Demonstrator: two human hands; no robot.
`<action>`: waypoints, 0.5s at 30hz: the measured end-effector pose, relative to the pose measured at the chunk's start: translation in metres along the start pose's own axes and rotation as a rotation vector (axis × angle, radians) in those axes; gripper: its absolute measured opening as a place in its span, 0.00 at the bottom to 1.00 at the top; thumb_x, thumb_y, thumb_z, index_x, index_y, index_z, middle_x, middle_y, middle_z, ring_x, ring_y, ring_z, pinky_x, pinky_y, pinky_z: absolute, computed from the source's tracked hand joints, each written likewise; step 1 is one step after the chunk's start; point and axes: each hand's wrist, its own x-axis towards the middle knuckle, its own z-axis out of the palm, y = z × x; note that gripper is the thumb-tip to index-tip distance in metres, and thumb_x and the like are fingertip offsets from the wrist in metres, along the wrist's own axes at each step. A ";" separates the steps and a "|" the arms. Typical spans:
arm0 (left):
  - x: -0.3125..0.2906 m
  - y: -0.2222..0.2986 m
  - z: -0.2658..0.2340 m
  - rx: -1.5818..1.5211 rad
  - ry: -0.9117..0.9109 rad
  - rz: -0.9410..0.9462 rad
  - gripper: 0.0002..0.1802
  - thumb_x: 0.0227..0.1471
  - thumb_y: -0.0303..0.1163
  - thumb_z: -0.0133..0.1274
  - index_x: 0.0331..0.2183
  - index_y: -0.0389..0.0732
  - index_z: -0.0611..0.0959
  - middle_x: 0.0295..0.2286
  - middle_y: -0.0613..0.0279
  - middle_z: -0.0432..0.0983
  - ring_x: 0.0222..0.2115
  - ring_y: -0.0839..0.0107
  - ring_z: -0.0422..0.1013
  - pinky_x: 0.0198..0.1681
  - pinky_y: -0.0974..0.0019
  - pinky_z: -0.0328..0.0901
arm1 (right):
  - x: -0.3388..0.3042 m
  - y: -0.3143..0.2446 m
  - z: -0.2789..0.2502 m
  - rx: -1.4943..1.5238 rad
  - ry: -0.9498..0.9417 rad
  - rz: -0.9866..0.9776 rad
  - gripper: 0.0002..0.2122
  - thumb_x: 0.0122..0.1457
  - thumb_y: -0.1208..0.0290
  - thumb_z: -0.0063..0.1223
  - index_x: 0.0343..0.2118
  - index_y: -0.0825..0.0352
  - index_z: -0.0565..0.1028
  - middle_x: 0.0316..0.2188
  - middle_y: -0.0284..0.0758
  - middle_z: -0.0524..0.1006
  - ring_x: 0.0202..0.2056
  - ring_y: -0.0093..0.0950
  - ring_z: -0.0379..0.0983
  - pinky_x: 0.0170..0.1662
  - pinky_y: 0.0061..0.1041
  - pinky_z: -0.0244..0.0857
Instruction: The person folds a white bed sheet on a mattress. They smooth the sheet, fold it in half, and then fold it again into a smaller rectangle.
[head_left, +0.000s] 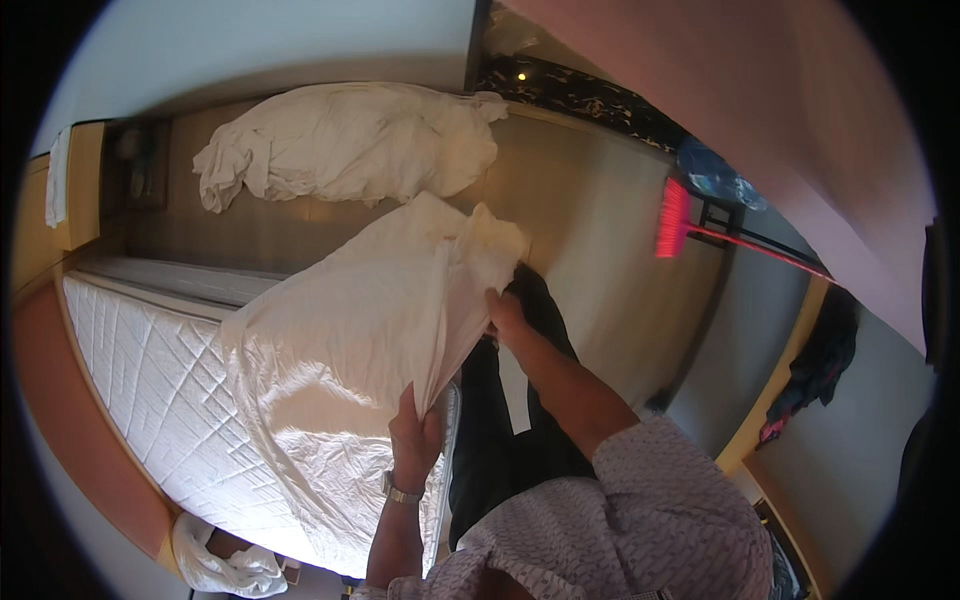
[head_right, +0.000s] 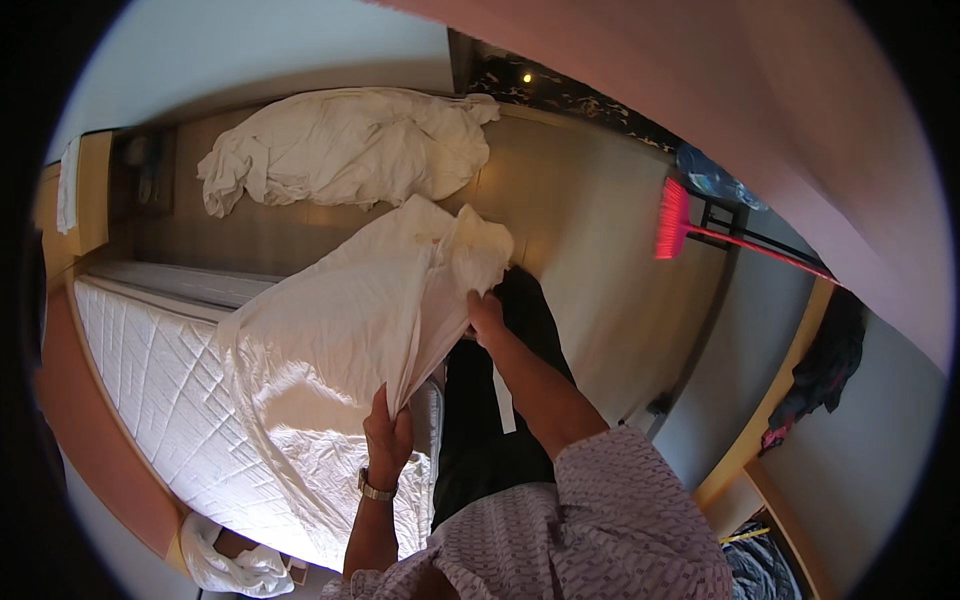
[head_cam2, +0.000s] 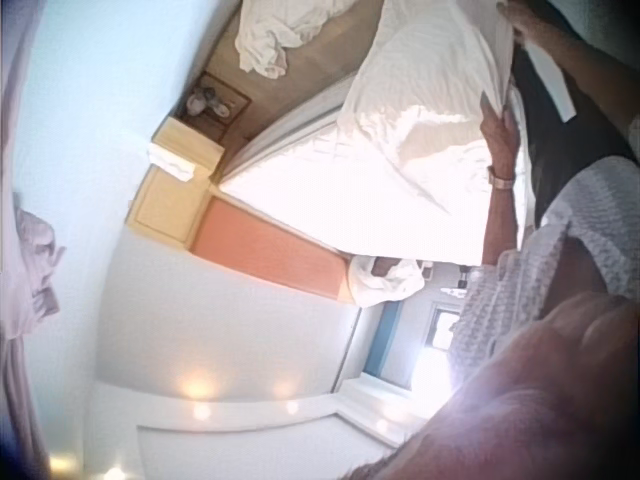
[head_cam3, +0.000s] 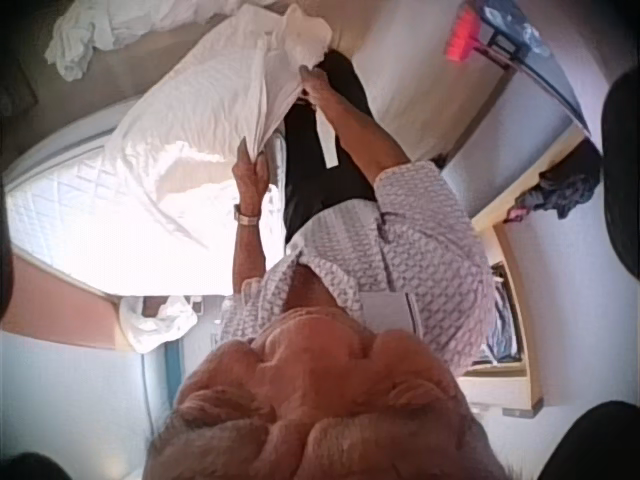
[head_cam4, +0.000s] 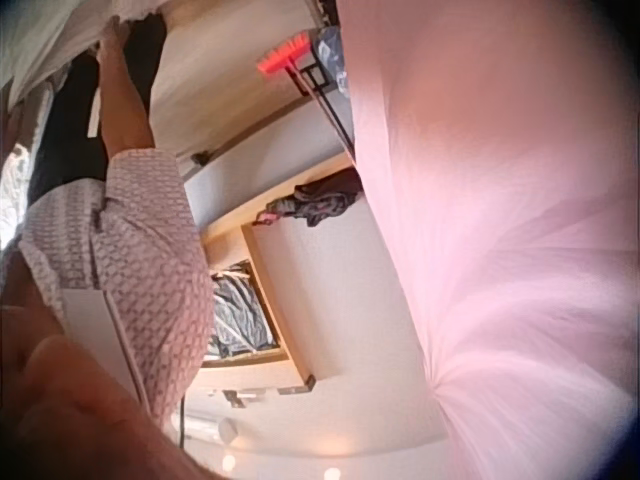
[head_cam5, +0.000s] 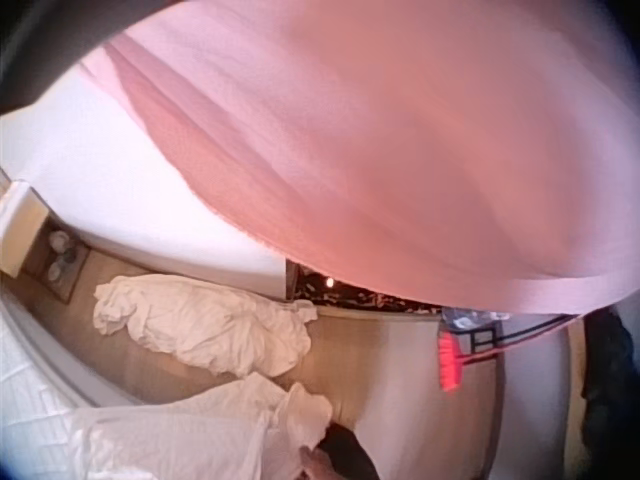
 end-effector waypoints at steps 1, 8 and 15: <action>-0.001 0.000 0.000 0.008 -0.022 0.006 0.27 0.58 0.23 0.51 0.60 0.33 0.72 0.29 0.34 0.81 0.29 0.37 0.80 0.31 0.47 0.74 | 0.005 -0.001 0.000 0.049 0.062 0.195 0.14 0.69 0.60 0.51 0.47 0.66 0.77 0.33 0.37 0.80 0.31 0.31 0.81 0.29 0.34 0.76; -0.007 -0.007 0.000 0.040 -0.152 0.002 0.29 0.59 0.23 0.50 0.62 0.35 0.72 0.31 0.34 0.81 0.31 0.37 0.81 0.33 0.46 0.74 | -0.007 0.013 0.000 -0.377 0.140 -0.494 0.14 0.72 0.62 0.47 0.42 0.68 0.78 0.34 0.36 0.80 0.30 0.33 0.79 0.31 0.35 0.77; -0.008 0.003 -0.008 0.053 -0.217 -0.017 0.30 0.61 0.26 0.49 0.64 0.37 0.69 0.31 0.33 0.81 0.32 0.36 0.81 0.33 0.46 0.75 | -0.032 0.059 0.030 0.394 -0.418 0.160 0.19 0.72 0.66 0.49 0.63 0.61 0.70 0.54 0.39 0.78 0.52 0.39 0.79 0.51 0.47 0.76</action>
